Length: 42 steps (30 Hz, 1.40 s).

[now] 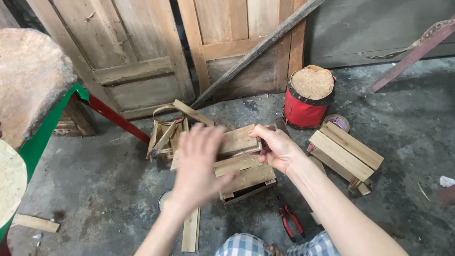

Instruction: Sanding and preparing small wooden pieces using sandpaper, a saw, and pliers in a workshop.

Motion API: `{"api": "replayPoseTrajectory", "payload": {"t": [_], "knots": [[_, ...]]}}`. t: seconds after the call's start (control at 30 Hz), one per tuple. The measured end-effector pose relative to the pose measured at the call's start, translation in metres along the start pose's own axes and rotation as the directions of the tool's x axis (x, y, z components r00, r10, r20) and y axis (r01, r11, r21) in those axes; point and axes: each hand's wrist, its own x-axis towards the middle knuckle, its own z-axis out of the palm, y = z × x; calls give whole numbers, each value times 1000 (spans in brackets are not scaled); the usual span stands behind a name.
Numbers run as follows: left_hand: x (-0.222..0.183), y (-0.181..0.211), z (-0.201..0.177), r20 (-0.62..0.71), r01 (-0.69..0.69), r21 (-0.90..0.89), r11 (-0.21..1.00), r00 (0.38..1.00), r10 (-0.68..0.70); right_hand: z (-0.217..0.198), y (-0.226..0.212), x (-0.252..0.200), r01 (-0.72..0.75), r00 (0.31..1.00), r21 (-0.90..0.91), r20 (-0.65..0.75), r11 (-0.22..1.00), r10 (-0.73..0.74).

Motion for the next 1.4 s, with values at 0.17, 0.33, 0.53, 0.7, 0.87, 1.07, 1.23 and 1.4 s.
{"api": "replayPoseTrajectory", "payload": {"t": [0.17, 0.33, 0.53, 0.7, 0.87, 1.07, 1.23, 1.4], "knots": [[5, -28, 78, -115, -85, 412, 907, 983, 144, 0, 7, 3, 17, 1000, 6, 18, 1000, -17], [10, -42, 91, -307, -163, 397, 903, 904, 298, -1, 9, 1, 21, 999, 28, 35, 999, -22], [7, -49, 90, -318, -143, 342, 929, 913, 257, 18, -25, -56, -30, 995, 63, 97, 998, 24], [4, -47, 80, -413, -207, 375, 904, 835, 363, -1, -19, -37, -26, 985, 9, 173, 1000, 24], [5, -56, 81, -422, -190, 495, 848, 801, 425, -2, -21, -46, -19, 969, -70, 246, 997, 35], [5, -63, 76, -415, -178, 541, 822, 794, 445, -2, -1, -26, -90, 950, 14, 303, 996, 81], [1, -67, 79, -391, -185, 547, 816, 806, 444, -1, 2, -20, -127, 948, 81, 303, 989, 97], [1, -66, 77, -394, -182, 562, 807, 799, 455, -3, 12, -7, -129, 954, 85, 283, 988, 101]]}}
